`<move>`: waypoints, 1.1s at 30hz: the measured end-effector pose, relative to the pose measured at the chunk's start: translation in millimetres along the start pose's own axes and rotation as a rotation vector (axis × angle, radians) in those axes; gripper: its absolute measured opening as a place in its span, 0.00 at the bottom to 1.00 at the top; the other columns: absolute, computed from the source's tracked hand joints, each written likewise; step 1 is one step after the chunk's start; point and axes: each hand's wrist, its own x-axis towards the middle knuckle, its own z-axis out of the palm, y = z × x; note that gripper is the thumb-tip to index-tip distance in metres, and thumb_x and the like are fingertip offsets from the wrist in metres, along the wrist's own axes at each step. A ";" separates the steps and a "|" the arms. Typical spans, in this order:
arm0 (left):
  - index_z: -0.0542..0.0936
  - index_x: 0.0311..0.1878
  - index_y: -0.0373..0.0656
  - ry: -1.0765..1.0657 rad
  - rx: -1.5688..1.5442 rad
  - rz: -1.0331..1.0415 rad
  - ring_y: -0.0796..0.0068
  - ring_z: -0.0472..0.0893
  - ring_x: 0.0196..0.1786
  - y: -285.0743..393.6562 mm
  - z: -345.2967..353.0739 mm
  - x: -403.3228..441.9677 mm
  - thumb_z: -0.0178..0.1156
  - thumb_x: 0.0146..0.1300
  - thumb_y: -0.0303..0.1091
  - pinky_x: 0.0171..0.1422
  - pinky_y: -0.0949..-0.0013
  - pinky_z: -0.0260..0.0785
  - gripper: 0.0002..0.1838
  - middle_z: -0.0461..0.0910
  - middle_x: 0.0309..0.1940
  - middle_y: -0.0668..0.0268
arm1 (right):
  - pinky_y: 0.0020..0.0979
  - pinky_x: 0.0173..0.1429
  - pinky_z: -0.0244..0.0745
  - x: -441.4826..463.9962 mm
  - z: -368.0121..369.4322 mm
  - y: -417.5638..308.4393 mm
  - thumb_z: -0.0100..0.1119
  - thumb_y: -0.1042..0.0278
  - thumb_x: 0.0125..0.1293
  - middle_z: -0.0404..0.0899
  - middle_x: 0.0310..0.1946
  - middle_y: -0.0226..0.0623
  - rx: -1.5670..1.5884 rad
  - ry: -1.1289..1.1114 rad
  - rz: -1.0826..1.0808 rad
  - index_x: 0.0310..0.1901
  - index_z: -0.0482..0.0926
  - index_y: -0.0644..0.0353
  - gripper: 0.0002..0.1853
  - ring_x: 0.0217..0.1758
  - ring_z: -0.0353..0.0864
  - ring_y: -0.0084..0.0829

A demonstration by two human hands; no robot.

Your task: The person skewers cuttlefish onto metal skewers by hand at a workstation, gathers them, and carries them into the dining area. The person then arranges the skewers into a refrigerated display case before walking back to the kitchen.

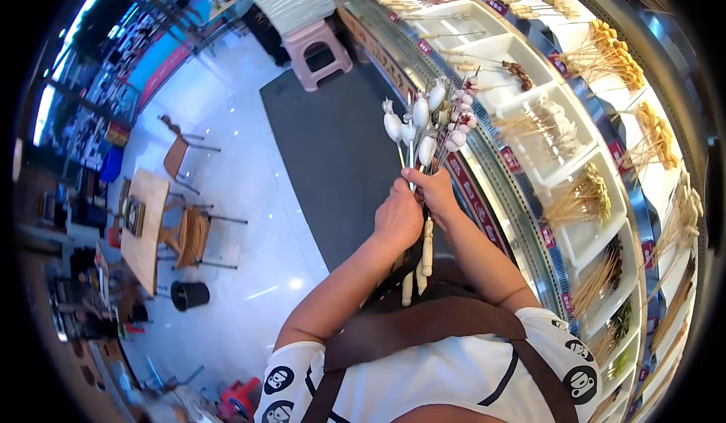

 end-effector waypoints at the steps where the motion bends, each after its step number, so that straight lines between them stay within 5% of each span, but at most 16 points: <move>1: 0.61 0.45 0.33 -0.035 -0.030 -0.003 0.43 0.76 0.40 -1.8 -9.8 29.0 0.50 0.59 0.36 0.43 0.49 0.68 0.17 0.74 0.36 0.42 | 0.18 0.19 0.58 27.2 3.8 -4.3 0.63 0.70 0.51 0.67 0.17 0.22 0.015 0.028 -0.005 0.29 0.70 0.55 0.09 0.14 0.63 0.14; 14: 0.63 0.50 0.39 -0.351 -0.261 0.324 0.42 0.72 0.49 -22.5 -23.0 464.6 0.54 0.57 0.35 0.50 0.53 0.65 0.20 0.74 0.41 0.43 | 0.19 0.15 0.51 394.1 -38.9 -74.9 0.62 0.72 0.54 0.65 0.17 0.22 0.341 0.342 -0.154 0.32 0.69 0.58 0.10 0.12 0.57 0.15; 15: 0.63 0.50 0.38 -0.438 -0.235 0.286 0.42 0.72 0.49 -11.5 -30.6 486.4 0.54 0.57 0.34 0.50 0.53 0.65 0.20 0.74 0.42 0.43 | 0.18 0.16 0.51 401.3 -38.1 -92.9 0.60 0.72 0.57 0.60 0.14 0.20 0.245 0.456 -0.125 0.29 0.71 0.60 0.07 0.12 0.56 0.13; 18: 0.62 0.51 0.37 -0.581 -0.277 0.300 0.43 0.72 0.49 -24.8 -7.7 555.2 0.54 0.57 0.31 0.50 0.56 0.65 0.20 0.74 0.42 0.44 | 0.19 0.16 0.52 442.2 -56.4 -86.1 0.57 0.72 0.58 0.72 0.21 0.29 0.213 0.584 -0.102 0.46 0.67 0.66 0.15 0.13 0.57 0.13; 22: 0.63 0.52 0.36 -0.669 -0.220 0.323 0.45 0.73 0.48 1.7 -28.6 615.1 0.54 0.57 0.31 0.50 0.57 0.65 0.21 0.74 0.42 0.45 | 0.19 0.16 0.54 467.6 -87.4 -81.9 0.54 0.73 0.60 0.75 0.25 0.34 0.005 0.713 -0.084 0.49 0.64 0.65 0.17 0.13 0.58 0.14; 23: 0.63 0.53 0.35 -0.700 -0.233 0.345 0.45 0.73 0.48 -2.8 -21.6 633.1 0.54 0.57 0.30 0.51 0.58 0.65 0.21 0.74 0.42 0.45 | 0.22 0.23 0.62 472.5 -92.6 -79.2 0.53 0.73 0.59 0.75 0.26 0.34 -0.062 0.746 -0.074 0.46 0.66 0.65 0.14 0.21 0.66 0.19; 24: 0.62 0.55 0.33 -0.740 -0.174 0.377 0.59 0.74 0.45 -7.4 -18.8 651.5 0.54 0.58 0.31 0.52 0.65 0.64 0.23 0.74 0.42 0.51 | 0.26 0.31 0.69 477.0 -93.0 -81.4 0.53 0.73 0.58 0.76 0.27 0.35 -0.130 0.779 -0.059 0.43 0.68 0.65 0.12 0.29 0.74 0.25; 27: 0.62 0.56 0.34 -0.875 -0.195 0.382 0.68 0.73 0.45 -25.2 -17.7 694.4 0.55 0.58 0.29 0.50 0.68 0.64 0.23 0.74 0.42 0.56 | 0.26 0.33 0.69 478.2 -80.9 -88.1 0.50 0.73 0.59 0.75 0.26 0.34 -0.237 0.831 0.013 0.43 0.68 0.66 0.11 0.28 0.74 0.24; 28: 0.62 0.54 0.35 -0.930 -0.152 0.357 0.59 0.75 0.47 -20.9 -26.8 704.6 0.53 0.59 0.28 0.51 0.65 0.65 0.21 0.74 0.43 0.51 | 0.26 0.33 0.69 478.3 -75.2 -89.0 0.50 0.72 0.60 0.75 0.25 0.34 -0.296 0.845 0.010 0.43 0.68 0.66 0.10 0.28 0.73 0.24; 33: 0.62 0.57 0.36 -1.092 -0.057 0.455 0.56 0.73 0.50 -33.0 -53.8 750.0 0.53 0.59 0.29 0.55 0.64 0.63 0.23 0.73 0.46 0.50 | 0.29 0.34 0.68 463.5 -59.8 -78.0 0.49 0.72 0.61 0.74 0.22 0.33 -0.383 1.018 0.083 0.37 0.69 0.63 0.06 0.26 0.71 0.25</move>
